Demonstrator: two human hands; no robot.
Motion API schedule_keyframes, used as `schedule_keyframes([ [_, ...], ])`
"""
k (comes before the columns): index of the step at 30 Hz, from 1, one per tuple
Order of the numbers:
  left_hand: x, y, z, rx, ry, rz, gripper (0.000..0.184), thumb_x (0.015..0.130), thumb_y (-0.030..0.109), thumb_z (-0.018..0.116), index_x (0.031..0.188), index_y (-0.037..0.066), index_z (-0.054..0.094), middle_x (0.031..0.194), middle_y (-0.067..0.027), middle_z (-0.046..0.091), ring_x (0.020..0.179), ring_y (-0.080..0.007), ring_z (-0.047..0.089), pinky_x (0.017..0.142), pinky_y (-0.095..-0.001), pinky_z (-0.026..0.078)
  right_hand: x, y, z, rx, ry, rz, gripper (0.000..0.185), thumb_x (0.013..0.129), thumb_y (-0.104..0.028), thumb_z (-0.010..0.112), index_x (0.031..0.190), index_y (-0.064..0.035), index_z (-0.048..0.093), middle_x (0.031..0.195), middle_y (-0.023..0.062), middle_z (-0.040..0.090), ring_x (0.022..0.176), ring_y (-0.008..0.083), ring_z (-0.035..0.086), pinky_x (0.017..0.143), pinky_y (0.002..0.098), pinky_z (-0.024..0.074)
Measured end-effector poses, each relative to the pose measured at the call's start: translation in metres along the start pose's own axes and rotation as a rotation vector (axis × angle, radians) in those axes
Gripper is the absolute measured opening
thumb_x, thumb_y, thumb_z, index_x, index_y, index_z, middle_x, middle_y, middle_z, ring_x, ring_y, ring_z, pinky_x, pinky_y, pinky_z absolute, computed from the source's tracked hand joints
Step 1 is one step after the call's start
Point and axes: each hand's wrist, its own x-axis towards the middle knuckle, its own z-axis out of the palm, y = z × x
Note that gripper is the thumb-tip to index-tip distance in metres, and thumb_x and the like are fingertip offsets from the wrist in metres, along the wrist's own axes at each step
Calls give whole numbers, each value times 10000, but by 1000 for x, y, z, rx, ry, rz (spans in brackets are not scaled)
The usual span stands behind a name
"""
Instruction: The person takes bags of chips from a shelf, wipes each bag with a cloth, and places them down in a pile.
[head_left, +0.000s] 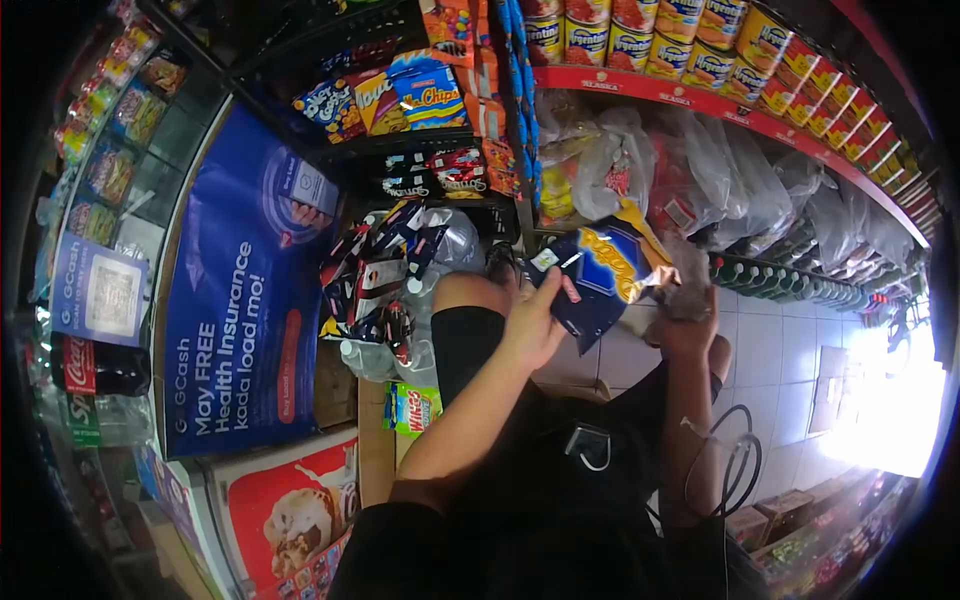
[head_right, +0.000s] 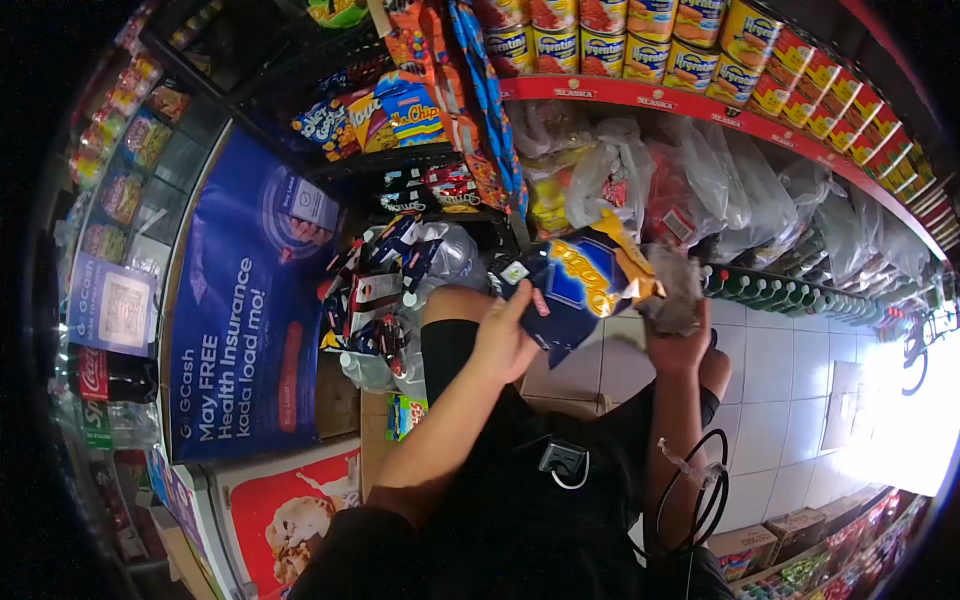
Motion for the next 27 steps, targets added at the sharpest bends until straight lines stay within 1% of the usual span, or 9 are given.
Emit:
schedule_keyframes([
  [3,-19,44,0,181,19,144,146,1051,233,538,1073,89,547,871,-26,591,827,-143,578,813,-329,509,0,-32,-27,-151,120,-82,588,1009,-431,408,1459,-55,450,1445,122,531,1363,322,469,1158,498,326],
  [8,-57,156,-14,906,312,626,173,1045,209,537,1014,47,590,913,-50,642,738,-142,591,739,-333,512,-8,-49,-107,-1316,119,-487,690,719,-159,848,1300,10,517,1289,163,617,1168,246,618,1013,410,497],
  [11,-62,213,33,861,510,872,267,1023,185,565,1208,-3,606,879,-58,658,755,-123,590,710,-291,487,-26,-40,-83,-1356,189,-547,800,601,-220,936,1257,26,548,1190,155,669,1085,235,659,956,388,531],
  [14,-46,296,-9,1437,458,981,364,1006,147,564,1333,-14,565,849,-50,656,758,-112,586,738,-253,473,-30,-40,-67,-1673,269,-659,788,624,-276,879,1271,16,538,1183,147,661,1095,250,642,972,403,514],
  [16,-34,332,-13,1744,586,905,331,1000,118,547,1301,-10,594,804,-63,649,727,-114,584,738,-258,468,-29,-39,-65,-1627,284,-617,715,727,-319,733,1329,-7,506,1270,151,601,1171,279,585,1012,444,474],
  [17,-21,352,-34,1830,601,986,305,994,127,558,1267,8,622,774,-79,636,698,-121,582,707,-275,465,-27,-39,-66,-1221,233,-443,684,778,-341,659,1357,-19,490,1313,154,571,1209,293,557,1032,465,455],
  [19,-3,381,-52,1865,661,792,317,972,146,594,1261,22,633,810,-95,657,715,-180,618,723,-298,478,-29,-43,-59,-425,285,-182,636,881,-385,513,1415,-43,459,1401,158,511,1285,321,500,1073,507,416],
  [22,32,420,-119,2081,494,618,341,937,116,615,1267,31,636,875,-125,697,816,-262,676,789,-355,508,-34,-44,-53,-127,354,-65,607,1036,-451,293,1501,-79,411,1531,165,421,1399,364,415,1133,569,357],
  [27,51,421,-199,2234,399,140,514,827,236,734,1284,26,626,1174,-206,692,1136,-351,646,968,-411,496,-26,-42,-84,-115,260,-60,547,1010,-491,400,1386,-126,556,1415,94,568,1352,340,477,1110,599,345],
])
